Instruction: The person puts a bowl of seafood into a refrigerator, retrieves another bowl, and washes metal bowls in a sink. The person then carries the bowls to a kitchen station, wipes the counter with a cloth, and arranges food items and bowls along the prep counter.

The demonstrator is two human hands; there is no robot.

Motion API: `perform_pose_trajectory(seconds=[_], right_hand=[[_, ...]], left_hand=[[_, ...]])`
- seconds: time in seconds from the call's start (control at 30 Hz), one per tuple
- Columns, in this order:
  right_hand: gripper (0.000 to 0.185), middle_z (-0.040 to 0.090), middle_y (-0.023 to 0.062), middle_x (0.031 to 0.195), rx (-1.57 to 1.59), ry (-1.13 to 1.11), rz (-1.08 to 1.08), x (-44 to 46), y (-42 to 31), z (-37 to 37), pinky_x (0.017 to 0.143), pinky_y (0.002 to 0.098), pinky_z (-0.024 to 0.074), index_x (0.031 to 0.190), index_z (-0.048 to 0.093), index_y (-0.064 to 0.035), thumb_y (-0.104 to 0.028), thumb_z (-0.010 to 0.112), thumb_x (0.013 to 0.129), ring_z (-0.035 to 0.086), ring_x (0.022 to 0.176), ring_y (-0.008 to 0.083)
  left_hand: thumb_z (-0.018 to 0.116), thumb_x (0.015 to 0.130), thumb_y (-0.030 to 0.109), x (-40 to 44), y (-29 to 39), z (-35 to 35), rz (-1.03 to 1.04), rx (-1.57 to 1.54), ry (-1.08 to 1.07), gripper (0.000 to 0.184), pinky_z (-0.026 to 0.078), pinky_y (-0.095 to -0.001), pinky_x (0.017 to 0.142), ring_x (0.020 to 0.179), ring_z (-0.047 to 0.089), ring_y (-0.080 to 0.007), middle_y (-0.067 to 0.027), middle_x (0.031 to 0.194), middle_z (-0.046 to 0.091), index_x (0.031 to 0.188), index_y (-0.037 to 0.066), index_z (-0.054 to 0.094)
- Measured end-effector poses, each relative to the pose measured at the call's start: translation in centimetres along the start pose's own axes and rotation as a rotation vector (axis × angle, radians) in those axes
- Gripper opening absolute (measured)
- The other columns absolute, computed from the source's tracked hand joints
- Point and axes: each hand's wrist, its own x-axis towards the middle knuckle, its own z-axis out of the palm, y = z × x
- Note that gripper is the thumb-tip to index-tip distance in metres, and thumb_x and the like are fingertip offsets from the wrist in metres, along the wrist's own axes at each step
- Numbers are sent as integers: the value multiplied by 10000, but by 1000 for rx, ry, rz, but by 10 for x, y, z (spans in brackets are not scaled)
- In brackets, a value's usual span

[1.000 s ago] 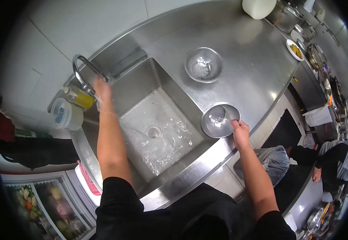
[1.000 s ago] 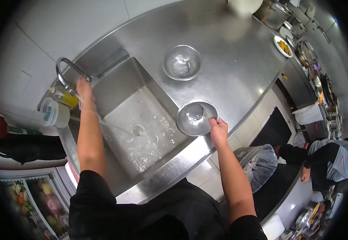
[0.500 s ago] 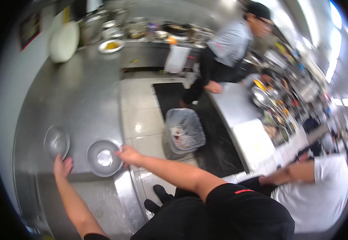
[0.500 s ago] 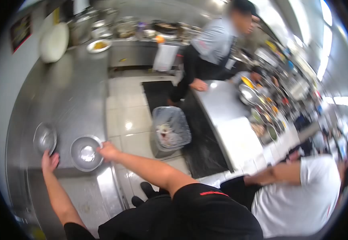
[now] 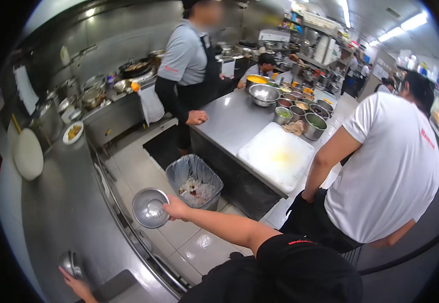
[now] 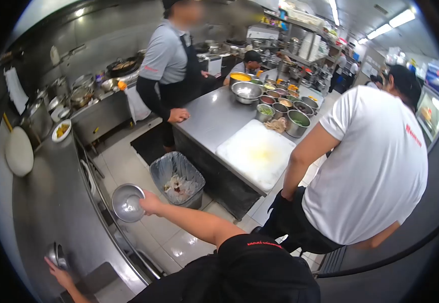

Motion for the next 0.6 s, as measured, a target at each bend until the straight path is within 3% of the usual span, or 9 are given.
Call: perform_pose_trajectory(seconds=[0.13, 0.23, 0.33, 0.37, 0.47, 0.5, 0.53, 0.57, 0.6], right_hand=[[461, 632, 129, 941, 36, 111, 1, -17, 7, -49, 435, 284, 484, 1367, 433, -84, -113, 471, 908, 583, 550, 157], [423, 635, 122, 921, 48, 193, 27, -48, -1, -89, 449, 283, 499, 1325, 461, -61, -131, 480, 909, 605, 564, 161], [362, 645, 117, 870, 80, 301, 20, -46, 15, -130, 446, 290, 503, 1255, 505, -38, -152, 483, 912, 617, 566, 164], [347, 645, 117, 857, 113, 323, 45, -52, 18, -143, 443, 289, 502, 1239, 512, -36, -155, 482, 914, 616, 562, 163], [292, 651, 122, 842, 131, 371, 97, -78, 20, -176, 435, 286, 491, 1159, 565, -21, -152, 461, 919, 608, 551, 166], [288, 654, 117, 846, 159, 398, 73, -89, 22, -183, 442, 288, 491, 1147, 577, -20, -142, 442, 924, 608, 562, 169], [295, 654, 110, 838, 182, 420, 46, -95, 29, -189, 458, 293, 497, 1156, 575, -23, -142, 433, 926, 604, 570, 165], [296, 653, 112, 833, 210, 484, 7, -102, 38, -192, 467, 298, 502, 1152, 571, -18, -148, 438, 922, 601, 574, 163], [284, 653, 113, 826, 214, 494, 45, -116, 37, -196, 472, 301, 506, 1135, 568, -11, -146, 443, 919, 597, 564, 163]], left_hand=[[334, 872, -74, -2, 26, 7, 12, -104, 202, 805, 418, -487, 977, 1139, 506, -450, -268, 1385, 387, 1530, 328, 102], [382, 900, 20, 11, 14, 29, -184, -31, -102, 683, 515, -490, 825, 1047, 571, -423, -251, 1344, 432, 1516, 240, 187], [676, 854, 191, -14, 97, -19, -171, 119, 58, 442, 529, -380, 748, 780, 619, -266, -174, 984, 639, 1211, -26, 531], [600, 871, 176, -11, 98, -6, -142, 108, 97, 464, 532, -376, 760, 822, 643, -296, -184, 1039, 653, 1275, -23, 489], [434, 923, 146, 38, 79, 73, -414, -853, -262, 553, 549, -425, 541, 840, 644, -346, -215, 1190, 532, 1457, 144, 287], [459, 931, 229, 45, 87, 89, -247, -826, -363, 476, 445, -316, 341, 635, 631, -241, -162, 1072, 583, 1379, 99, 367], [457, 932, 212, 25, 132, 78, -312, -918, -413, 442, 414, -289, 321, 520, 585, -212, -152, 1030, 604, 1355, 97, 398], [498, 891, 204, 38, 134, 111, -258, -989, -534, 479, 478, -334, 381, 664, 641, -248, -143, 1073, 610, 1351, 102, 406], [499, 911, 228, 15, 190, 83, -273, -994, -592, 467, 490, -318, 428, 724, 648, -246, -138, 1117, 603, 1354, 102, 418]])
